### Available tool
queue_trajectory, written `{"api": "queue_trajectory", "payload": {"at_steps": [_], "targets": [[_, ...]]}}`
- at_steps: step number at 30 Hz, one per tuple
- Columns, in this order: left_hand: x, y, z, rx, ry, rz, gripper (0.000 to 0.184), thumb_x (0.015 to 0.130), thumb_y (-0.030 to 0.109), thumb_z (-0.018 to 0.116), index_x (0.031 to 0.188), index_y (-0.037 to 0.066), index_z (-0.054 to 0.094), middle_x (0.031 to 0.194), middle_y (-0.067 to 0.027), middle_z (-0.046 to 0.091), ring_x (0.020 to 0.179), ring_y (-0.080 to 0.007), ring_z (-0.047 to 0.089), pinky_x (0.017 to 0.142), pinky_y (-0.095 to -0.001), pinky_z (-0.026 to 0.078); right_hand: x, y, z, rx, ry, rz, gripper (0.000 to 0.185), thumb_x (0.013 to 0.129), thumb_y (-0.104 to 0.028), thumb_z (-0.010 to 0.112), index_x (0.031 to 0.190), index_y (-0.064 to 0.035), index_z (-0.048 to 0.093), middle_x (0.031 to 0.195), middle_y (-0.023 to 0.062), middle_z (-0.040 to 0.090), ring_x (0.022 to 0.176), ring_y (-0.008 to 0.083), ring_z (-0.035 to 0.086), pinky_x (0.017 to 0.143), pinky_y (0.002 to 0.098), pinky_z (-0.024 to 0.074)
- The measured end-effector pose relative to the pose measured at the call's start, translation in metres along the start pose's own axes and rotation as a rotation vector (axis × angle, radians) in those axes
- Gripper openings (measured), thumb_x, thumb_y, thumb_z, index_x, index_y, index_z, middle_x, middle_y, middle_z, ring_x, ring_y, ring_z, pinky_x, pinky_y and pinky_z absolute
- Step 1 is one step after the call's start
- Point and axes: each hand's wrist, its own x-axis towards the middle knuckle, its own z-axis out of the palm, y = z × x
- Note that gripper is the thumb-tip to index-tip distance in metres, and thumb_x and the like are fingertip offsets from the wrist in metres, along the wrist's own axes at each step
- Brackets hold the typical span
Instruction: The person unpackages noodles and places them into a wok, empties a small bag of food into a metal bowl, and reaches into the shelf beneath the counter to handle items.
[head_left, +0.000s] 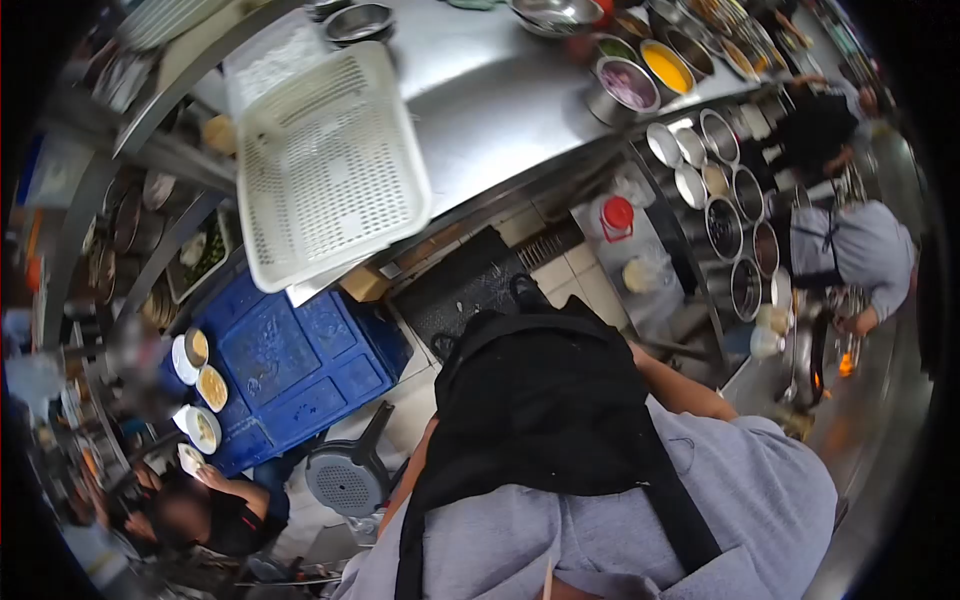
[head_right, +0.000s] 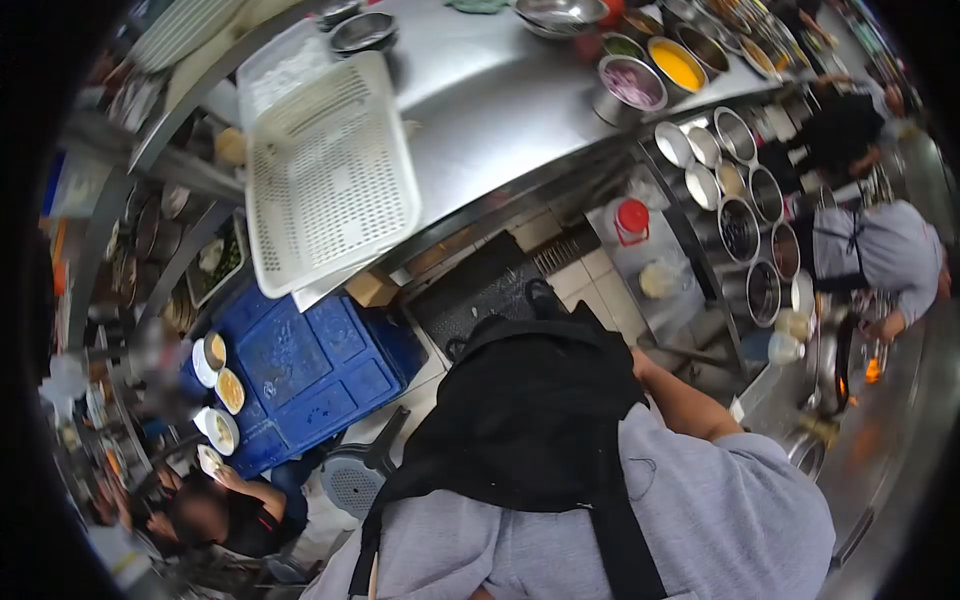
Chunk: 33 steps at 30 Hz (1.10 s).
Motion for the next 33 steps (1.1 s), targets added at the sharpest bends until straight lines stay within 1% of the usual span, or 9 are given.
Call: {"api": "queue_trajectory", "payload": {"at_steps": [4, 9, 13, 19, 26, 33], "targets": [[-0.006, 0.001, 0.009, 0.042, 0.022, -0.024, 0.054, 0.086, 0.009, 0.053, 0.138, 0.013, 0.039, 0.107, -0.0089, 0.064, 0.076, -0.0180, 0.059, 0.058, -0.0335, 0.049, -0.022, 0.039, -0.029, 0.069, 0.013, 0.084, 0.038, 0.078, -0.009, 0.068, 0.114, 0.0022, 0.062, 0.103, 0.0114, 0.068, 0.086, 0.0224, 0.065, 0.071, 0.0367, 0.0535], [-0.030, -0.021, 0.032, 0.010, 0.112, -0.052, 0.052, 0.087, 0.013, 0.053, 0.137, 0.012, 0.040, 0.108, -0.0100, 0.064, 0.077, -0.0200, 0.059, 0.060, -0.0360, 0.049, -0.047, 0.056, -0.094, -0.042, -0.024, 0.210, 0.035, 0.079, -0.009, 0.066, 0.113, 0.0014, 0.062, 0.102, 0.0111, 0.068, 0.086, 0.0223, 0.065, 0.070, 0.0368, 0.0536], [-0.057, -0.049, 0.074, -0.057, 0.205, -0.074, 0.051, 0.087, 0.016, 0.054, 0.136, 0.011, 0.041, 0.109, -0.0110, 0.063, 0.079, -0.0217, 0.059, 0.062, -0.0380, 0.049, -0.053, 0.052, -0.153, -0.160, -0.073, 0.285, 0.033, 0.080, -0.010, 0.065, 0.112, 0.0008, 0.063, 0.101, 0.0108, 0.068, 0.086, 0.0222, 0.065, 0.070, 0.0368, 0.0537], [-0.082, -0.083, 0.145, -0.164, 0.298, -0.074, 0.050, 0.088, 0.020, 0.054, 0.135, 0.010, 0.042, 0.110, -0.0123, 0.063, 0.081, -0.0242, 0.060, 0.064, -0.0410, 0.050, -0.051, 0.030, -0.214, -0.333, -0.141, 0.345, 0.031, 0.081, -0.010, 0.063, 0.110, -0.0002, 0.063, 0.099, 0.0105, 0.068, 0.086, 0.0220, 0.065, 0.070, 0.0369, 0.0539], [-0.087, -0.124, 0.204, -0.281, 0.322, -0.064, 0.049, 0.089, 0.025, 0.054, 0.134, 0.009, 0.044, 0.112, -0.0139, 0.062, 0.084, -0.0271, 0.060, 0.067, -0.0445, 0.050, -0.051, 0.001, -0.239, -0.488, -0.176, 0.375, 0.028, 0.083, -0.011, 0.061, 0.108, -0.0013, 0.064, 0.097, 0.0100, 0.068, 0.086, 0.0218, 0.066, 0.069, 0.0369, 0.0541], [-0.082, -0.154, 0.219, -0.344, 0.298, -0.027, 0.050, 0.090, 0.031, 0.054, 0.133, 0.008, 0.045, 0.113, -0.0155, 0.061, 0.087, -0.0300, 0.060, 0.070, -0.0480, 0.051, -0.039, -0.035, -0.220, -0.653, -0.197, 0.373, 0.025, 0.084, -0.012, 0.058, 0.107, -0.0024, 0.065, 0.095, 0.0096, 0.068, 0.085, 0.0216, 0.066, 0.068, 0.0370, 0.0543]]}}
